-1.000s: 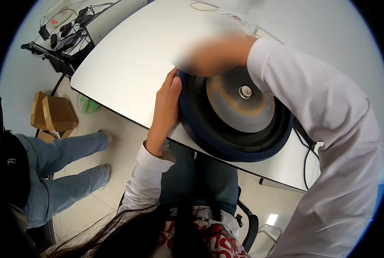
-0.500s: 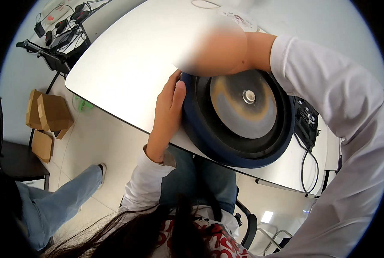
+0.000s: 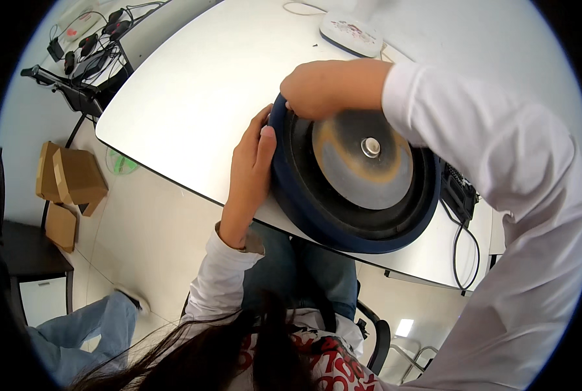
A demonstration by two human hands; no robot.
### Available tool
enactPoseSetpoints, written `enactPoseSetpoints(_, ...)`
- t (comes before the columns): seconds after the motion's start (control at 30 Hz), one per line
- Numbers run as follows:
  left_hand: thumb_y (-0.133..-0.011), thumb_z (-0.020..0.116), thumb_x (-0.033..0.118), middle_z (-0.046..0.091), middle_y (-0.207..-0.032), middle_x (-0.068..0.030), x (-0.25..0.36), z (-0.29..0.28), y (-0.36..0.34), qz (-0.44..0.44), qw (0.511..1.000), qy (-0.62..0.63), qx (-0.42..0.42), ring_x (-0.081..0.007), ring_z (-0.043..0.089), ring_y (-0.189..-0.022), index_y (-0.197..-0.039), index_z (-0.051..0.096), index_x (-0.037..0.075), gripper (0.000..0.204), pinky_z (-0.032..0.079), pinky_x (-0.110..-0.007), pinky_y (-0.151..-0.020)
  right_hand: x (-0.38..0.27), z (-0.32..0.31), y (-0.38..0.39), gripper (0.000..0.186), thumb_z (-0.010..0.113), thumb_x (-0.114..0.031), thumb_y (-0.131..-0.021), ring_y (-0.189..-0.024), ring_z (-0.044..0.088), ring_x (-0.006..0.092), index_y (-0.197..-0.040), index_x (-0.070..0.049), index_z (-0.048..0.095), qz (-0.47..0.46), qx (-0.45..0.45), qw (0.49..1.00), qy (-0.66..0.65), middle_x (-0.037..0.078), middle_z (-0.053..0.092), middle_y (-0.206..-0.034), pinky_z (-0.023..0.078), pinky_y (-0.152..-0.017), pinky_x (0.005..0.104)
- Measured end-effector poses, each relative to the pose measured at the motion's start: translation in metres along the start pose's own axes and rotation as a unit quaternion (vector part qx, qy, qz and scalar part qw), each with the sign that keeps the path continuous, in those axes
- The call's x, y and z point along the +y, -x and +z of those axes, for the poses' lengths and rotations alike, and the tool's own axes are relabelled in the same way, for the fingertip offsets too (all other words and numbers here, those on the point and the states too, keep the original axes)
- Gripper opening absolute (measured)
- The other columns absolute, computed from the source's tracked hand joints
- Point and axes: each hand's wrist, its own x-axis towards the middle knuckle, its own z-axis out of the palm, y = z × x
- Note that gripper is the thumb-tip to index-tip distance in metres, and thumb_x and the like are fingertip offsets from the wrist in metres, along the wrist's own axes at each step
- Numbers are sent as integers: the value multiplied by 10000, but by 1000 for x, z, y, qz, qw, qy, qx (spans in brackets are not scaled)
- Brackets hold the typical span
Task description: The person holds a large speaker cone and uses a small metal tool to pry and adjust the rubber surround along the edge. They repeatedly rotate the speaker and work around the circumference, occasionally placing the tool on the table and repositioning the speaker.
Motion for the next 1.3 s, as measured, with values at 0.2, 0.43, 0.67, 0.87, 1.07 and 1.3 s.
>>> enactPoseSetpoints(0.2, -980, 414, 411, 572, -1229, -220, -7, 2, 0, 32, 999, 8, 14, -346, 601, -1052, -1348, 471, 28, 534, 467, -371, -888, -15, 3, 29, 148, 557, -136, -888, -787, 622, 303, -947, -7, 515, 21, 58, 988, 143, 126, 615, -823, 516, -700, 380)
enactPoseSetpoints(0.43, -979, 403, 427, 567, -1235, -225, 0, 1, 1, 2, 1000, 19, -8, -353, 593, -1079, -1349, 464, 20, 553, 463, -374, -901, 10, 5, 19, 93, 613, -122, -785, -833, 627, 194, -848, -70, 569, -194, 173, 918, 299, 36, 560, -808, 530, -688, 307)
enactPoseSetpoints(0.67, -982, 393, 417, 565, -1241, -221, -4, 3, 1, 12, 1000, 2, 7, -360, 597, -1073, -1348, 466, 27, 540, 465, -377, -903, 7, 10, 17, 178, 553, -197, -907, -760, 639, 213, -824, -48, 604, -74, 136, 984, 91, 77, 618, -723, 500, -673, 343)
enactPoseSetpoints(0.87, -977, 407, 412, 563, -1242, -227, -2, 4, 0, 10, 1000, 18, 3, -370, 594, -1078, -1347, 471, 34, 533, 462, -384, -910, -6, -13, -5, 364, 464, -263, -963, -788, 636, 294, -781, -3, 642, 222, -96, 947, -212, 123, 655, -727, 483, -740, 383)
enactPoseSetpoints(1.07, -975, 414, 409, 563, -1240, -231, -1, 1, 0, -2, 1000, 13, 0, -369, 590, -1083, -1351, 469, 38, 532, 461, -383, -909, -13, 6, 17, 255, 450, -227, -961, -791, 624, 317, -967, 11, 542, 18, -11, 999, 42, 157, 618, -761, 471, -718, 411)
enactPoseSetpoints(1.3, -972, 417, 415, 575, -1218, -232, -1, 2, 1, -2, 1000, 22, -5, -364, 599, -1062, -1349, 467, 22, 546, 465, -377, -896, 9, 15, 24, 146, 569, -106, -866, -773, 629, 251, -989, -32, 545, -160, 215, 928, 260, 83, 573, -807, 516, -713, 354)
